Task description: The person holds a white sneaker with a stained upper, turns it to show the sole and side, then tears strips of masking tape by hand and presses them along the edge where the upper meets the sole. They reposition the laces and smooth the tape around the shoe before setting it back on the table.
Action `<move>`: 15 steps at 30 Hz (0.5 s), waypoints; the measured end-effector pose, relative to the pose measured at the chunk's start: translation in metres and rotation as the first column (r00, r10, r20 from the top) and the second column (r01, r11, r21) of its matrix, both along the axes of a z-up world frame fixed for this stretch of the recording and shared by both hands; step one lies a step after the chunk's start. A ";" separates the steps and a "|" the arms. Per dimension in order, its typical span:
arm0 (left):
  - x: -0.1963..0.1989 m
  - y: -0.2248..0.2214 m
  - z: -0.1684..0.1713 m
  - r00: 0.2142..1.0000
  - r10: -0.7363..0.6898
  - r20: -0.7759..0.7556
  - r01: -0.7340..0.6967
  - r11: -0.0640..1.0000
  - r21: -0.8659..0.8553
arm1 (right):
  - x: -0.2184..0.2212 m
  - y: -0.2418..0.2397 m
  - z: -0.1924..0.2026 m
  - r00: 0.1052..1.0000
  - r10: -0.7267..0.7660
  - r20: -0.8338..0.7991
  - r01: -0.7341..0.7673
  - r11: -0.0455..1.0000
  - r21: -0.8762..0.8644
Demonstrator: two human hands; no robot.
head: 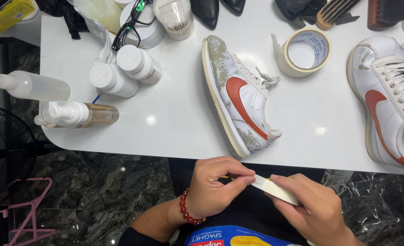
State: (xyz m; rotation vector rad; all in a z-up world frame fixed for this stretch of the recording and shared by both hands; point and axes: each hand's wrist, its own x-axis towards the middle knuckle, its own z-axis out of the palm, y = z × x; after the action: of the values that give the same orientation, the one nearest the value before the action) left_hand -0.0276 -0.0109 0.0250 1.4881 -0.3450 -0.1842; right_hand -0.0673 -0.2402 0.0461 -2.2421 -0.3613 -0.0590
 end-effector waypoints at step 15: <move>0.053 0.027 0.033 0.981 0.001 -0.195 0.012 0.998 0.062 | 0.000 -0.026 0.005 0.995 -0.101 0.014 0.102 0.982 -0.160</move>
State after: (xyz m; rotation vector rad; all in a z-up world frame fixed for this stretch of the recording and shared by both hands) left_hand 0.0257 0.0162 0.0582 1.5170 -0.1863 -0.3455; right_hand -0.0672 -0.2662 0.0513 -2.4201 -0.2623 -0.0929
